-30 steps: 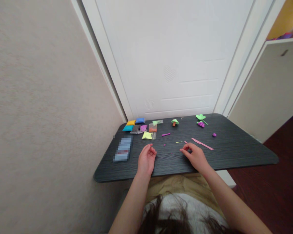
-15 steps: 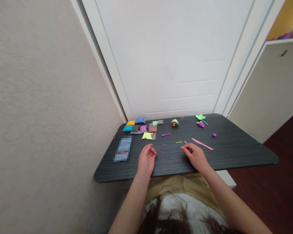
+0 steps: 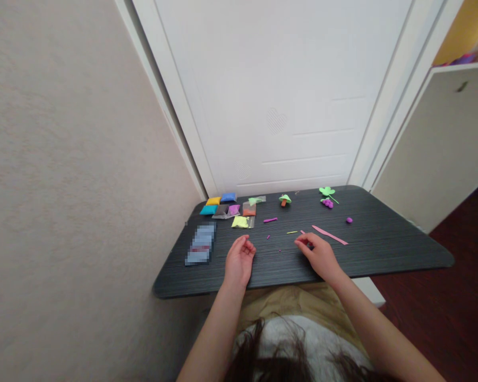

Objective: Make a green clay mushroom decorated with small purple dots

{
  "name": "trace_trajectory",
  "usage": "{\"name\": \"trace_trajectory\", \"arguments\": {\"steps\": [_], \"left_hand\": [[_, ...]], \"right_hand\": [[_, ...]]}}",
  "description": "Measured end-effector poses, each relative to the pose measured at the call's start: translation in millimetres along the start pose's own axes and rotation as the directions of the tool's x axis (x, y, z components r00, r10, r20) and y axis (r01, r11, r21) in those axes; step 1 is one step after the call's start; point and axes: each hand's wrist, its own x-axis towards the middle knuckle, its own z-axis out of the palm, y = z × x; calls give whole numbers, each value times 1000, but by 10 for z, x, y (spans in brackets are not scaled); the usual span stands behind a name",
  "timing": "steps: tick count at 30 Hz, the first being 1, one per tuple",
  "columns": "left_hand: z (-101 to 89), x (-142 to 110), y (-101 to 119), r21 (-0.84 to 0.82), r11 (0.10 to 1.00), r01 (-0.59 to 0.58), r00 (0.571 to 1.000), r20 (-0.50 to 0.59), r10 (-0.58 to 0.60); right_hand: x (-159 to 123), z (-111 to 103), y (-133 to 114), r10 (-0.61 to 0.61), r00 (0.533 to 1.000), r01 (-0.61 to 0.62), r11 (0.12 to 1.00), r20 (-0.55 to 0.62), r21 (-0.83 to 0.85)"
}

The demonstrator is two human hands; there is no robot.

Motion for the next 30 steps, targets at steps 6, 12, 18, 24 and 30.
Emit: {"name": "trace_trajectory", "arguments": {"steps": [6,12,18,24,30], "left_hand": [[-10,10,0,-1,1000,2,1000,0,-2],[-10,9,-1,0,1000,1,1000,-4,-1],[-8,-1,1,1,1000,3,1000,-9,-3],[-13,9,-3,3,1000,6,1000,-10,-6],[-25,8,-7,3,1000,6,1000,-2,-6]], "right_hand": [[-10,-19,-26,10,1000,-10,1000,-13,-17],[-11,-17,-52,8,1000,-8,1000,-16,-11],[-7,-25,-57,-5,1000,5,1000,-8,4],[-9,-21,-37,-26,1000,26,1000,-9,10],[-8,2,18,-25,999,25,1000,-20,1]]}}
